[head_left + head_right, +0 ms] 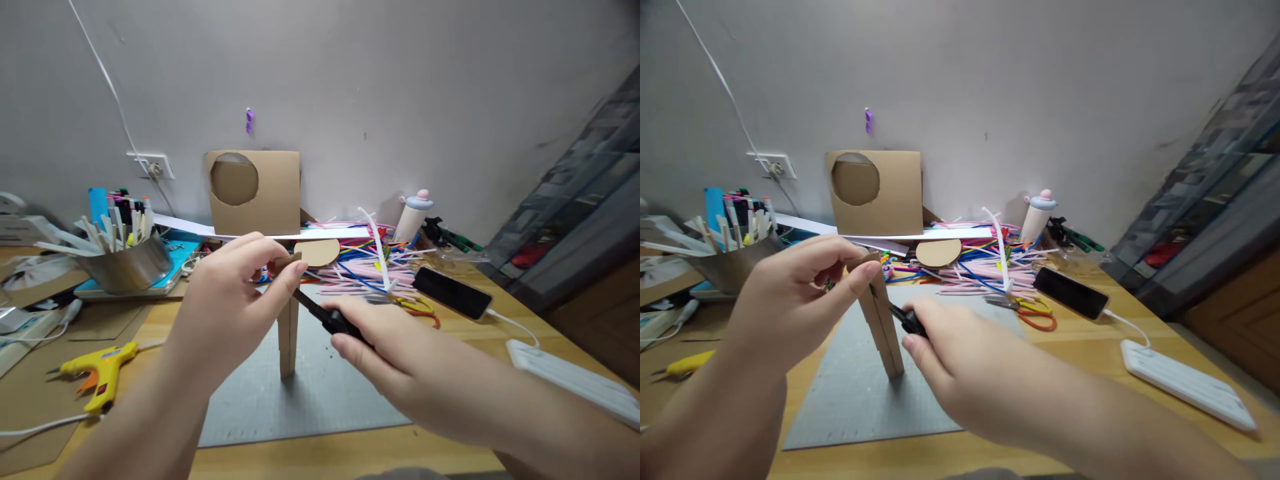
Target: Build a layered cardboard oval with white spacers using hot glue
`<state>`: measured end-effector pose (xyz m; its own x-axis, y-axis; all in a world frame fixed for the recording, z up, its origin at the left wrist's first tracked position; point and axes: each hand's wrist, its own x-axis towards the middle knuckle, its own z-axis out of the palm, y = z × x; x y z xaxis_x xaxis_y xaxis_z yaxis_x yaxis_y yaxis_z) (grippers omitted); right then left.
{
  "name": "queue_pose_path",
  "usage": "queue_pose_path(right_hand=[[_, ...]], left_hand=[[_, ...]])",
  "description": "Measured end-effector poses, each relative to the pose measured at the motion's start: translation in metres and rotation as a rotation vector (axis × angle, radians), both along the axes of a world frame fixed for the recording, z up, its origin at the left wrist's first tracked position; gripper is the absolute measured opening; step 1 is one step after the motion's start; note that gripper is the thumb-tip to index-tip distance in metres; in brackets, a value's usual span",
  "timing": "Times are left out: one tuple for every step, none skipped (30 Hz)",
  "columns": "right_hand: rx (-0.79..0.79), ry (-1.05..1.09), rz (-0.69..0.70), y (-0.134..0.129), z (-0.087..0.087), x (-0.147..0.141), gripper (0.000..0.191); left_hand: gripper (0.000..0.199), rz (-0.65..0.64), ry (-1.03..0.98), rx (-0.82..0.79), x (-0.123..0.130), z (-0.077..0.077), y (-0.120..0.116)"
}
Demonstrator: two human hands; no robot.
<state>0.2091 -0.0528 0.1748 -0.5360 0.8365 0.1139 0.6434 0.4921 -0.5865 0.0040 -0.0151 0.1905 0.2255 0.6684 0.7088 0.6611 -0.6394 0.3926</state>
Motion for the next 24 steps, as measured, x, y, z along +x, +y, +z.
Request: queue_pose_path(right_hand=[[-0.003, 0.005, -0.008, 0.000, 0.000, -0.001, 0.039], [-0.001, 0.021, -0.015, 0.001, 0.000, -0.003, 0.042], [0.006, 0.044, -0.018, 0.001, -0.001, -0.004, 0.045], [0.020, 0.074, -0.011, 0.001, -0.001, -0.005, 0.048], [0.037, 0.106, 0.006, 0.001, -0.001, -0.006, 0.051], [0.053, 0.136, 0.035, 0.000, -0.001, -0.007, 0.053], [0.064, 0.159, 0.066, -0.001, -0.001, -0.007, 0.056], [0.068, 0.173, 0.088, -0.001, -0.002, -0.008, 0.058], [0.067, 0.179, 0.099, -0.002, -0.003, -0.008, 0.060], [0.066, 0.181, 0.101, -0.003, -0.003, -0.008, 0.061], [0.067, 0.180, 0.096, -0.003, -0.004, -0.008, 0.062], [0.071, 0.180, 0.090, -0.002, -0.005, -0.009, 0.063], [0.077, 0.180, 0.085, -0.002, -0.006, -0.009, 0.063], [0.084, 0.183, 0.085, -0.001, -0.006, -0.009, 0.062], [0.091, 0.186, 0.086, 0.000, -0.007, -0.009, 0.061], [0.093, 0.187, 0.088, 0.000, -0.007, -0.010, 0.060], [0.091, 0.187, 0.089, 0.001, -0.007, -0.010, 0.058], [0.087, 0.184, 0.087, 0.001, -0.008, -0.010, 0.057], [0.081, 0.181, 0.080, 0.001, -0.008, -0.011, 0.056], [0.076, 0.178, 0.067, 0.001, -0.009, -0.011, 0.055], [0.072, 0.175, 0.050, 0.000, -0.009, -0.011, 0.053], [0.067, 0.172, 0.032, 0.000, -0.010, -0.011, 0.049], [0.060, 0.165, 0.016, 0.000, -0.011, -0.011, 0.046], [0.053, 0.155, 0.003, 0.000, -0.012, -0.011, 0.042]], left_hand=[[0.015, -0.001, 0.028, 0.002, 0.000, 0.003, 0.000], [0.015, 0.004, 0.046, 0.022, 0.000, 0.005, 0.000], [0.015, 0.011, 0.055, 0.051, 0.001, 0.006, 0.000], [0.015, 0.018, 0.061, 0.080, 0.002, 0.007, -0.001], [0.015, 0.023, 0.064, 0.106, 0.002, 0.007, -0.002], [0.015, 0.029, 0.066, 0.121, 0.003, 0.007, -0.003], [0.015, 0.039, 0.071, 0.129, 0.004, 0.007, -0.004], [0.016, 0.051, 0.074, 0.136, 0.004, 0.006, -0.005], [0.017, 0.065, 0.077, 0.145, 0.005, 0.006, -0.005], [0.018, 0.079, 0.080, 0.153, 0.005, 0.005, -0.006], [0.019, 0.091, 0.083, 0.158, 0.005, 0.005, -0.005], [0.019, 0.098, 0.087, 0.157, 0.005, 0.005, -0.005], [0.020, 0.101, 0.091, 0.152, 0.005, 0.005, -0.004], [0.020, 0.104, 0.095, 0.144, 0.005, 0.005, -0.003], [0.020, 0.107, 0.097, 0.137, 0.005, 0.005, -0.003], [0.021, 0.110, 0.096, 0.133, 0.005, 0.005, -0.002], [0.021, 0.111, 0.093, 0.130, 0.006, 0.006, -0.001], [0.022, 0.111, 0.087, 0.130, 0.006, 0.006, 0.000], [0.023, 0.110, 0.082, 0.128, 0.006, 0.006, 0.001], [0.024, 0.108, 0.078, 0.126, 0.006, 0.006, 0.002], [0.025, 0.107, 0.076, 0.121, 0.007, 0.006, 0.003], [0.026, 0.107, 0.077, 0.117, 0.007, 0.006, 0.004], [0.026, 0.108, 0.079, 0.117, 0.007, 0.006, 0.004], [0.026, 0.110, 0.082, 0.120, 0.006, 0.006, 0.005]])
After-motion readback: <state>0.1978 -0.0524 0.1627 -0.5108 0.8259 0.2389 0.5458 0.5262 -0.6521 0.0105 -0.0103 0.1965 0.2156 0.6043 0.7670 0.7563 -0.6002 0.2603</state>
